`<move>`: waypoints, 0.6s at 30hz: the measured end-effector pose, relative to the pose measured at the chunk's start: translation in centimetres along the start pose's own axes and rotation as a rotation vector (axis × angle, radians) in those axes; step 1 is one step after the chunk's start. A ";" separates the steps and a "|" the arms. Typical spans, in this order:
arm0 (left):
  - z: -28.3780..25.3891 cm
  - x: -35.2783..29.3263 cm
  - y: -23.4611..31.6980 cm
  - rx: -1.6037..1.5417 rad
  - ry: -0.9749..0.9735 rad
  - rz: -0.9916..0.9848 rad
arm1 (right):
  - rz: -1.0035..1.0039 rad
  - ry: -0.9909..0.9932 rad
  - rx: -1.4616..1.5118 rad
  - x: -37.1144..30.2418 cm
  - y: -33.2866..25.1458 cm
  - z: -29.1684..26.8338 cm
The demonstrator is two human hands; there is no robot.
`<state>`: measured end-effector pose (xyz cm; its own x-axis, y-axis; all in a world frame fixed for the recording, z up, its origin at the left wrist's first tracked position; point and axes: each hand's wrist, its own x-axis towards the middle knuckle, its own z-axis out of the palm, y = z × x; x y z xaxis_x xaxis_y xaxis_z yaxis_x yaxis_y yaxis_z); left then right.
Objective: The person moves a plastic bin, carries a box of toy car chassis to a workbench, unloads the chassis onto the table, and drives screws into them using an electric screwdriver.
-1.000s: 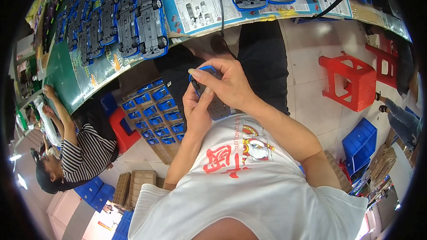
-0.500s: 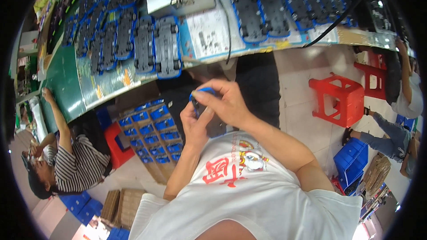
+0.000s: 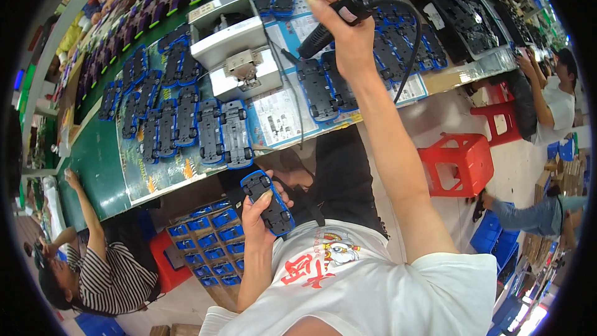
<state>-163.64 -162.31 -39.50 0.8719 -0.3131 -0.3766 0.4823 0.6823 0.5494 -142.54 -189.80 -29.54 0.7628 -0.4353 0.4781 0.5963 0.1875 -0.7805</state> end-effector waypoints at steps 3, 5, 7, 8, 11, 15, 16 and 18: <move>0.1 0.1 0.1 -0.006 -0.004 -0.018 | 0.031 -0.056 0.009 2.2 0.5 0.4; 0.4 0.0 0.3 0.060 -0.020 -0.018 | -0.085 -0.119 0.013 3.1 -1.3 0.0; 0.9 0.1 0.5 0.094 -0.012 -0.009 | -0.209 -0.227 0.073 3.2 -5.1 1.0; 0.9 0.2 0.6 0.112 -0.009 -0.013 | -0.202 -0.263 0.130 2.8 -7.0 2.6; 1.5 0.9 1.0 0.129 0.007 -0.016 | -0.110 -0.290 0.254 -0.8 -10.9 8.8; 2.4 1.3 1.4 0.146 0.037 -0.007 | -0.035 -0.260 0.085 -2.7 -8.8 12.7; 2.7 1.5 1.5 0.154 0.039 -0.011 | -0.522 -0.515 0.291 -0.4 -4.9 12.7; 2.4 1.3 1.3 0.139 0.041 -0.002 | -0.130 -0.302 0.016 -2.7 -6.9 13.7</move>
<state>-161.70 -163.37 -37.44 0.8679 -0.2857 -0.4063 0.4939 0.5828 0.6453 -145.26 -177.83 -19.90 0.7180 -0.1767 0.6732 0.6959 0.1620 -0.6997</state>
